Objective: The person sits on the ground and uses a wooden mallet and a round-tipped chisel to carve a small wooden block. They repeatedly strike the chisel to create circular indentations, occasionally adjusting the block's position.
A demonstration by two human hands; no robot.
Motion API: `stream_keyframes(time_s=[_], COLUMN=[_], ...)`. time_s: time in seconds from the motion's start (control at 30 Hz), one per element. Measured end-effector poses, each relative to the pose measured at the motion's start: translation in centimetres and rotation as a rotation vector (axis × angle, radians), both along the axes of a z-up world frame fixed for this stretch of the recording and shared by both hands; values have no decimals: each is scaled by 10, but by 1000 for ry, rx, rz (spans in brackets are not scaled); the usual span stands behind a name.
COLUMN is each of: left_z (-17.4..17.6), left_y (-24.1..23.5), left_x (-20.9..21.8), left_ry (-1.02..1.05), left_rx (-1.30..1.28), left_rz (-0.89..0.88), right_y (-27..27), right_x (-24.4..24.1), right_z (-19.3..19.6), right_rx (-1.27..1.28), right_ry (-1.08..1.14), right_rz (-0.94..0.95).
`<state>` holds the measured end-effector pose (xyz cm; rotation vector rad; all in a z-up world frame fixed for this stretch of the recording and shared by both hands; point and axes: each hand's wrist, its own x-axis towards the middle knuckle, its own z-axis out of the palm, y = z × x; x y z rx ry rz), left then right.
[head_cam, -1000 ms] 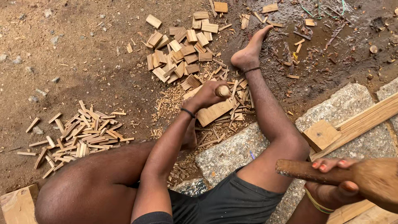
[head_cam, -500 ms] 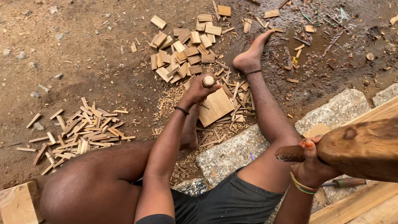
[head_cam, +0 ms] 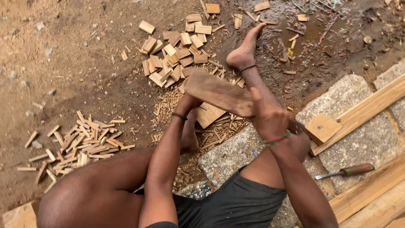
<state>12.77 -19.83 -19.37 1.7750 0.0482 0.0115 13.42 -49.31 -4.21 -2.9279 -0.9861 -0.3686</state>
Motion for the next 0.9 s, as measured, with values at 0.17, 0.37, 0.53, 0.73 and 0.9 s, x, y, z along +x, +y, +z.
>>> stream_keyframes(time_s=[0.17, 0.37, 0.53, 0.73, 0.9], left_z=[-10, 35, 46, 53, 58], left_y=[-14, 1, 3, -7, -27], left_x=[-11, 3, 6, 0, -1], left_ry=[-35, -40, -138, -112, -152], left_rx=[-29, -23, -70, -2, 98], left_rz=[21, 33, 54, 22, -61], right_y=[11, -3, -32, -58, -53], right_x=[-6, -3, -2, -16, -22], right_z=[-3, 27, 16, 22, 28], right_rx=[146, 528, 762, 824, 779], right_ry=[38, 95, 34, -2, -49], right_rz=[-33, -224, -178, -196, -209])
